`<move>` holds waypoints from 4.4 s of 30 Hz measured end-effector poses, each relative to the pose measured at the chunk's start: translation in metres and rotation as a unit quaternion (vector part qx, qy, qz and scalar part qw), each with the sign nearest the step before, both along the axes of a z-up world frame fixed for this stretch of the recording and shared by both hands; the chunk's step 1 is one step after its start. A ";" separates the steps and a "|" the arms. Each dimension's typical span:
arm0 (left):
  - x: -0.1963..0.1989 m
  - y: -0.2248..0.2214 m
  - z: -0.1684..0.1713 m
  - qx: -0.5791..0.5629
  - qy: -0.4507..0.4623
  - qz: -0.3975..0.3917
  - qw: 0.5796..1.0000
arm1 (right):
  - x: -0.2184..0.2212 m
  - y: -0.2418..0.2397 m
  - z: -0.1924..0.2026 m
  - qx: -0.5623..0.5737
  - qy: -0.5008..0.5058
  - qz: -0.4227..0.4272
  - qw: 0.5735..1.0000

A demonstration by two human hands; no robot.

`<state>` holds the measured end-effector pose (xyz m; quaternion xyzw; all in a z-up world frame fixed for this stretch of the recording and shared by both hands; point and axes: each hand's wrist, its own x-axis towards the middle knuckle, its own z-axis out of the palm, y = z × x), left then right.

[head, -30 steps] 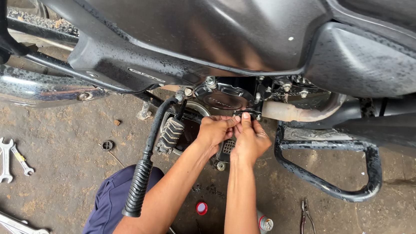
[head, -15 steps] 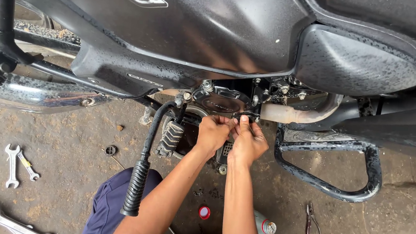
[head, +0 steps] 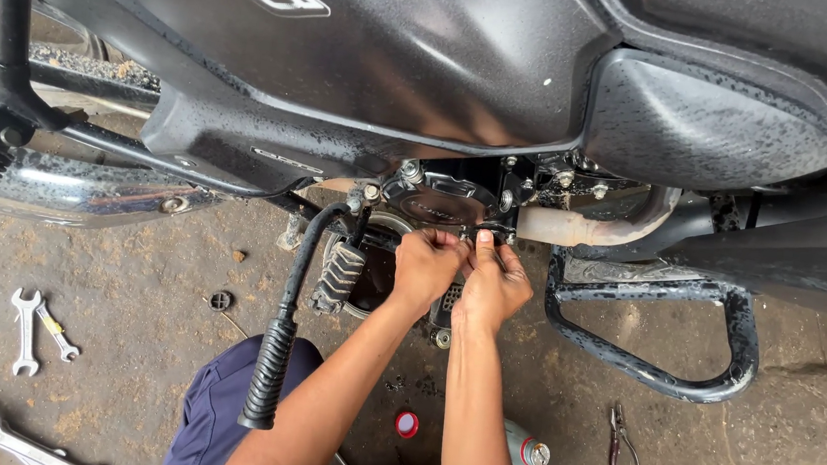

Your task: Replace the oil filter and reinstall the filter cover on a motorcycle engine.

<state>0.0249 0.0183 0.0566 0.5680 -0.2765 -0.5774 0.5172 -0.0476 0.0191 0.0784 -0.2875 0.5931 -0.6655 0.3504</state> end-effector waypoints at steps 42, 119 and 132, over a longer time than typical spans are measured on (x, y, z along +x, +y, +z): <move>0.000 0.008 0.024 0.002 -0.083 0.013 0.996 | -0.004 -0.004 -0.009 -0.011 -0.006 -0.025 1.000; 0.063 0.150 -0.071 -0.025 -0.381 -0.347 0.856 | -0.085 0.318 -0.313 0.112 0.815 0.360 0.440; 0.011 0.315 -0.066 -0.044 -0.013 -0.095 0.994 | -0.087 0.297 -0.011 0.185 0.484 0.419 0.746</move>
